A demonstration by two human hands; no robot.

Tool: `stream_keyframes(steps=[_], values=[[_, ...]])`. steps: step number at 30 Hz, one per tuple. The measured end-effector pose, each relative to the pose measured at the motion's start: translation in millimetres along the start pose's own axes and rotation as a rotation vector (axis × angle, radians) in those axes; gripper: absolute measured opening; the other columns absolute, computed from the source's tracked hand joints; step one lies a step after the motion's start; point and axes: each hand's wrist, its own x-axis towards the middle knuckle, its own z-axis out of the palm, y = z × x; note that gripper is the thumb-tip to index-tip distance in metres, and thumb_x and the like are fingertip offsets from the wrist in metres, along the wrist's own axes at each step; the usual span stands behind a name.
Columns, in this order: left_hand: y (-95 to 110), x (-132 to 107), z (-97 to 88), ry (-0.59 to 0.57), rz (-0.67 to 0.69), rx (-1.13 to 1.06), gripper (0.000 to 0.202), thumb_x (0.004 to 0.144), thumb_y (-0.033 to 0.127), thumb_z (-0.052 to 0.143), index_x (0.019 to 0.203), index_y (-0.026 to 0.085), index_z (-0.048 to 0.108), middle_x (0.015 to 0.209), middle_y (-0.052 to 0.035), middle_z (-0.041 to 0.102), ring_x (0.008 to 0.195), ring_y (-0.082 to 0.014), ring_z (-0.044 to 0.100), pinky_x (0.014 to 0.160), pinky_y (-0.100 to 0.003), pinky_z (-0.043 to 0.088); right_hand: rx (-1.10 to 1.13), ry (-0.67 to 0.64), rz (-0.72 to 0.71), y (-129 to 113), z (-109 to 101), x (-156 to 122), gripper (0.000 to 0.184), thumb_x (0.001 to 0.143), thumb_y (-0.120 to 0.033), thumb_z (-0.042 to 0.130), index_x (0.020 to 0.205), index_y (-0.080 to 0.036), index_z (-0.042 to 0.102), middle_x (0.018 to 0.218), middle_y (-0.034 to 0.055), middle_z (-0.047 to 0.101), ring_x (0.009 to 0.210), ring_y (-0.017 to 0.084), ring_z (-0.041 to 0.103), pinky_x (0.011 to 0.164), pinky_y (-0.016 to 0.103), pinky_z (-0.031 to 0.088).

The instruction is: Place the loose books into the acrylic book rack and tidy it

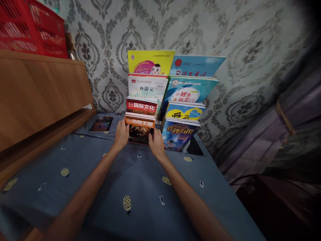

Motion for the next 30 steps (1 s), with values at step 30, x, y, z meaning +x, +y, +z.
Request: stream_keyframes(steps=[30], values=[[9, 20, 4.0, -0.02, -0.092, 0.269, 0.018, 0.099, 0.02, 0.038, 0.097, 0.017, 0.055, 0.103, -0.0136, 0.056, 0.098, -0.0292, 0.06, 0.087, -0.042, 0.049, -0.028, -0.065, 0.028, 19, 10, 11, 0.036, 0.09, -0.018, 0.037, 0.111, -0.012, 0.065, 0.1, 0.0178, 0.068, 0.095, 0.03, 0.062, 0.089, 0.046, 0.05]])
